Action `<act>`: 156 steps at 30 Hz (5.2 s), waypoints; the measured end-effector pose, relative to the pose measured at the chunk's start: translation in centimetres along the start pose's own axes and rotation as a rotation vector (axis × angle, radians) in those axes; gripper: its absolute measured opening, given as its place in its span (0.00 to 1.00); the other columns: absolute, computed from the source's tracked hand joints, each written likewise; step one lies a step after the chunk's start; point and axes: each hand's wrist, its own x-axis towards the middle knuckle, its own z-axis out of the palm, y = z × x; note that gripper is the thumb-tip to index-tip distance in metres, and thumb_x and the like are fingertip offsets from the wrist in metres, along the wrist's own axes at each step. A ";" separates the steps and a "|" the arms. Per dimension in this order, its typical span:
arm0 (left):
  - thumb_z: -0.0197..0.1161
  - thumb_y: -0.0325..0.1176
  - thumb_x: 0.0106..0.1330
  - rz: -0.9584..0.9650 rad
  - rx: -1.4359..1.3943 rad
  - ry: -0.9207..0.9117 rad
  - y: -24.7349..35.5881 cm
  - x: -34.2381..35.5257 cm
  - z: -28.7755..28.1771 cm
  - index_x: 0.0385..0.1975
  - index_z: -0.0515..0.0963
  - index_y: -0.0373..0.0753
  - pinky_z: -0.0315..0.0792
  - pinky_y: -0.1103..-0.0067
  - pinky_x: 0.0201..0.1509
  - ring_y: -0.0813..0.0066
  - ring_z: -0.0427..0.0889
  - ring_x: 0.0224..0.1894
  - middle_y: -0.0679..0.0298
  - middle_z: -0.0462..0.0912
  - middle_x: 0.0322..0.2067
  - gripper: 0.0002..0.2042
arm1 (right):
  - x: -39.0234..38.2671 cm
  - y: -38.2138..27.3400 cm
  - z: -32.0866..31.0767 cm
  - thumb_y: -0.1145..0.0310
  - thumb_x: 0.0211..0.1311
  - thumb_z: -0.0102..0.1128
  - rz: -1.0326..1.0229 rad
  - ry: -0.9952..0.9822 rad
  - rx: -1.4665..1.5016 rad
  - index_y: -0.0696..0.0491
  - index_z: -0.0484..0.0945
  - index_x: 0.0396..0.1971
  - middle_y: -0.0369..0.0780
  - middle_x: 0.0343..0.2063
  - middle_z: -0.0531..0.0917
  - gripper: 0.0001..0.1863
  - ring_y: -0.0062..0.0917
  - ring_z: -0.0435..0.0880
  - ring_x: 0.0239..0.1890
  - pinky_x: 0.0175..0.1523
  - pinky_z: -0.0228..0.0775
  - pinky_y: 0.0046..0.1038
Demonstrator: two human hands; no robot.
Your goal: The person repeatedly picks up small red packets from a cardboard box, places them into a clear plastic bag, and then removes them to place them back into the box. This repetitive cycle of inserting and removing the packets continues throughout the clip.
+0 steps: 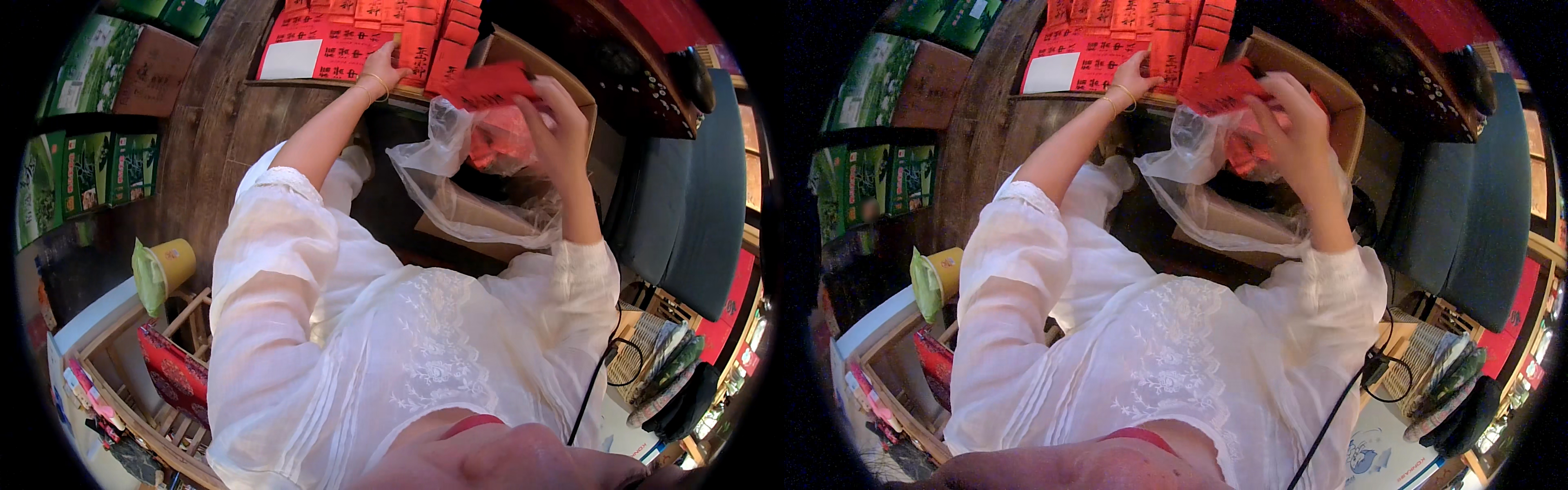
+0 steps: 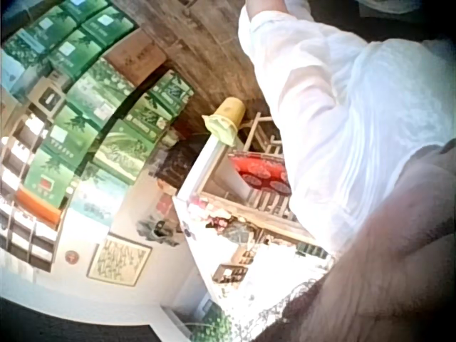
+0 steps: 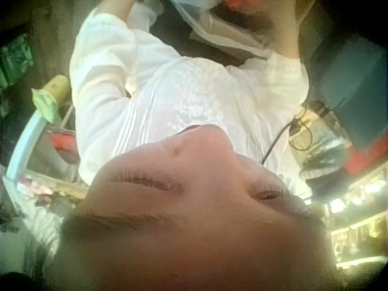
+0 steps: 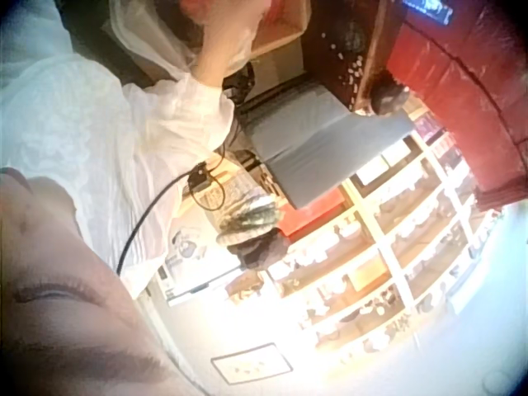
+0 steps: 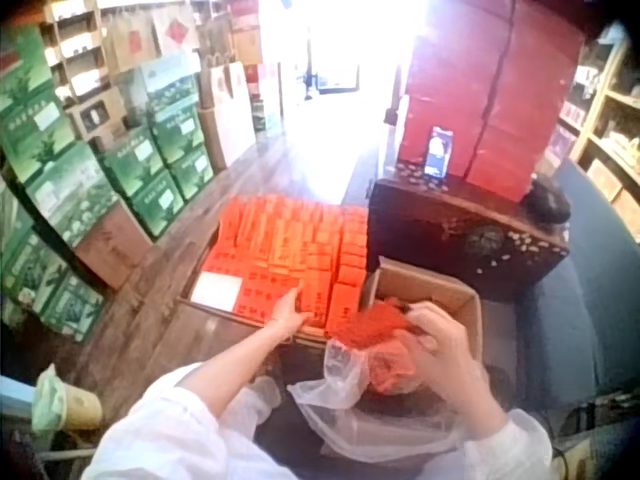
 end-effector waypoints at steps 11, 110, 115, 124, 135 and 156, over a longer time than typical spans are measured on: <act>0.64 0.23 0.55 -0.107 -0.353 -0.153 -1.5 1.2 -1.0 0.54 0.70 0.33 0.75 0.76 0.50 0.70 0.80 0.46 0.58 0.80 0.45 0.24 | 5.1 8.4 11.8 0.72 0.57 0.57 -0.093 -0.205 -0.062 0.55 0.75 0.37 0.44 0.34 0.78 0.08 0.41 0.79 0.37 0.38 0.72 0.35; 0.28 0.68 0.65 -0.208 -0.950 0.036 1.0 3.2 2.4 0.67 0.53 0.42 0.53 0.72 0.68 0.67 0.58 0.66 0.60 0.60 0.65 0.40 | 3.4 12.6 10.6 0.79 0.51 0.50 0.263 0.242 -0.026 0.51 0.78 0.43 0.41 0.33 0.79 0.18 0.33 0.79 0.35 0.44 0.72 0.30; 0.28 0.68 0.65 -0.296 -0.980 0.129 3.0 2.0 1.4 0.67 0.52 0.36 0.50 0.75 0.69 0.68 0.56 0.68 0.58 0.57 0.66 0.42 | 2.2 12.1 7.4 0.81 0.56 0.49 0.333 0.216 -0.007 0.54 0.79 0.43 0.39 0.39 0.79 0.16 0.22 0.79 0.40 0.47 0.71 0.23; 0.42 0.56 0.67 -0.197 -0.434 0.447 4.2 2.1 -3.2 0.61 0.60 0.33 0.59 0.71 0.64 0.62 0.65 0.62 0.51 0.65 0.60 0.33 | -1.8 18.7 1.1 0.79 0.56 0.50 0.302 0.241 -0.252 0.53 0.80 0.40 0.42 0.39 0.80 0.14 0.31 0.80 0.39 0.46 0.72 0.27; 0.58 0.36 0.59 0.440 0.079 -0.630 21.6 -13.1 3.5 0.43 0.73 0.36 0.70 0.66 0.51 0.56 0.76 0.47 0.54 0.77 0.41 0.15 | -6.4 30.2 -4.8 0.68 0.50 0.63 0.710 0.035 -0.353 0.54 0.78 0.45 0.47 0.43 0.80 0.20 0.41 0.79 0.46 0.51 0.71 0.33; 0.60 0.39 0.59 0.387 0.497 -0.774 21.3 -12.2 6.6 0.53 0.67 0.37 0.70 0.65 0.52 0.55 0.76 0.48 0.53 0.73 0.47 0.24 | -0.7 19.7 -8.7 0.61 0.54 0.54 0.430 0.096 -1.018 0.54 0.78 0.35 0.44 0.36 0.80 0.14 0.42 0.81 0.36 0.41 0.75 0.40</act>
